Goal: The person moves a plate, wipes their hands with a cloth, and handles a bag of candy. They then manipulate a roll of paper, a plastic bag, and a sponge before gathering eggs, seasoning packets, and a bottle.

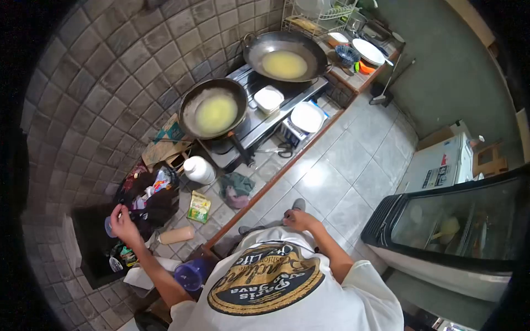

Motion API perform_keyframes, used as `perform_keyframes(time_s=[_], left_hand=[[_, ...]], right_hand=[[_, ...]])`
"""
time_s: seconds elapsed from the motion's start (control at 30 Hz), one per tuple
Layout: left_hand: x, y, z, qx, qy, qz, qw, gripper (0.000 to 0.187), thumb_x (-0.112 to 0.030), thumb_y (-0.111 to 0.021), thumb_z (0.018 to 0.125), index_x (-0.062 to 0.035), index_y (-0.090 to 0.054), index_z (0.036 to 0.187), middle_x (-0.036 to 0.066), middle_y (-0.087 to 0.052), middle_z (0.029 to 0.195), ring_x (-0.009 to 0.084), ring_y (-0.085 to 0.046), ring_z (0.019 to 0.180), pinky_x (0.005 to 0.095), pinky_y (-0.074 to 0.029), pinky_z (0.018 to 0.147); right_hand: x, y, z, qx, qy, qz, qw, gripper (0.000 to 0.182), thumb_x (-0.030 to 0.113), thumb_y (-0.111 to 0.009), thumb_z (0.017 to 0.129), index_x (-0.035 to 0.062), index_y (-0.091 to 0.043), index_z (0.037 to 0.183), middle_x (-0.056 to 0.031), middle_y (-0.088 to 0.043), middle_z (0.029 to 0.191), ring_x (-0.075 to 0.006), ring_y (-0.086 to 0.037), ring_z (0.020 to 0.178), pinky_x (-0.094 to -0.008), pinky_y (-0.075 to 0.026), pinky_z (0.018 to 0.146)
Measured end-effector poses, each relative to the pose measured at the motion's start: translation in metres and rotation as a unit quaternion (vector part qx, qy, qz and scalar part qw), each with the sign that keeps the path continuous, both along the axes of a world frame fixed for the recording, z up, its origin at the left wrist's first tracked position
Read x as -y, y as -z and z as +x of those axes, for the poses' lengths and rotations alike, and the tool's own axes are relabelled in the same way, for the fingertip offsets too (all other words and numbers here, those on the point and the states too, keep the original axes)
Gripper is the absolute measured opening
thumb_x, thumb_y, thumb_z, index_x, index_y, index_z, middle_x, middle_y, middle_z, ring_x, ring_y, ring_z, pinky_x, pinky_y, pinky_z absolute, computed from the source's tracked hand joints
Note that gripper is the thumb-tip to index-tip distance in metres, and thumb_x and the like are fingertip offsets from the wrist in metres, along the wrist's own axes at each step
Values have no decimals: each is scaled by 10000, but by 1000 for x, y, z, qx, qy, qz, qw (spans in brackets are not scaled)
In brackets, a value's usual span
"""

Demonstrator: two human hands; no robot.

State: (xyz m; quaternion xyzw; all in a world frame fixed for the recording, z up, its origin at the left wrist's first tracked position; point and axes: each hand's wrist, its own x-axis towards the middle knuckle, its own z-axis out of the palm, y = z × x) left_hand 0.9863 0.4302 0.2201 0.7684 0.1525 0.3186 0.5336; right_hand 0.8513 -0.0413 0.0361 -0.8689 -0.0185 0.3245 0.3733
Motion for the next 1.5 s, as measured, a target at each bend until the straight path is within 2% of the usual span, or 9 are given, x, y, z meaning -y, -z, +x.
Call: perform_keyframes(time_s=[0.33, 0.5, 0.63, 0.73, 0.9, 1.17, 1.27, 1.37, 1.5], left_hand=[[243, -120, -19, 98, -13, 121, 988, 124, -43, -578, 806, 16, -555, 913, 35, -554, 832, 75, -489, 740, 188, -399, 674], [381, -153, 1, 124, 62, 141, 980, 111, -6, -579, 792, 14, -555, 899, 43, -543, 886, 91, -499, 758, 204, -410, 702], [475, -156, 13, 141, 212, 118, 960, 113, 41, -576, 764, 7, -543, 867, 39, -507, 906, 92, -490, 769, 206, -401, 691], [547, -142, 25, 74, 343, 51, 935, 142, 53, -579, 750, -2, -536, 873, 34, -503, 910, 73, -481, 758, 188, -392, 671], [674, -83, 57, -97, 536, -70, 836, 195, 19, -595, 756, -39, -535, 932, -14, -510, 836, 50, -488, 745, 174, -389, 663], [894, 66, 117, -110, 720, 32, 685, 186, -61, -601, 757, -10, -557, 931, 32, -547, 777, 60, -466, 614, 193, -392, 556], [968, 93, 137, -119, 759, 55, 638, 189, -89, -591, 743, -14, -569, 915, 82, -550, 750, 130, -480, 574, 247, -405, 542], [1031, 120, 156, -97, 797, 121, 584, 165, -99, -576, 731, -35, -564, 883, 108, -543, 740, 207, -480, 555, 311, -406, 539], [1096, 134, 168, -118, 822, 95, 548, 171, -101, -573, 731, -39, -562, 890, 123, -563, 771, 240, -517, 580, 335, -419, 552]], right_hand=[[159, 44, -2, 27, 79, 29, 996, 395, 364, -491, 819, 47, -539, 1049, -212, -558, 989, -342, -523, 945, -382, -421, 810], [255, 26, -18, 15, 187, -25, 982, 426, 349, -514, 793, 20, -537, 1062, -208, -553, 1030, -330, -532, 953, -370, -420, 829], [307, 40, -33, 48, 278, 12, 959, 439, 350, -529, 783, 2, -541, 1050, -222, -559, 1008, -337, -534, 953, -364, -420, 830], [332, 43, -44, 46, 342, 19, 939, 443, 350, -533, 782, -9, -543, 1042, -225, -556, 1014, -342, -532, 953, -363, -419, 832], [362, 44, -61, 47, 430, 37, 901, 448, 354, -542, 783, -27, -551, 1020, -222, -564, 1002, -325, -534, 957, -350, -418, 833], [428, 86, -95, -42, 615, 6, 788, 463, 385, -552, 771, 1, -556, 1029, -211, -578, 983, -306, -563, 920, -347, -439, 800], [455, 89, -90, -97, 686, -11, 721, 417, 356, -566, 783, -3, -563, 996, -189, -607, 860, -263, -588, 795, -334, -458, 702], [484, 97, -73, -128, 721, 15, 681, 432, 384, -576, 752, 31, -580, 1001, -190, -609, 904, -285, -595, 832, -331, -459, 738], [523, 98, -44, -110, 734, 20, 670, 398, 352, -569, 760, 21, -583, 981, -185, -613, 894, -286, -597, 822, -324, -459, 730]])
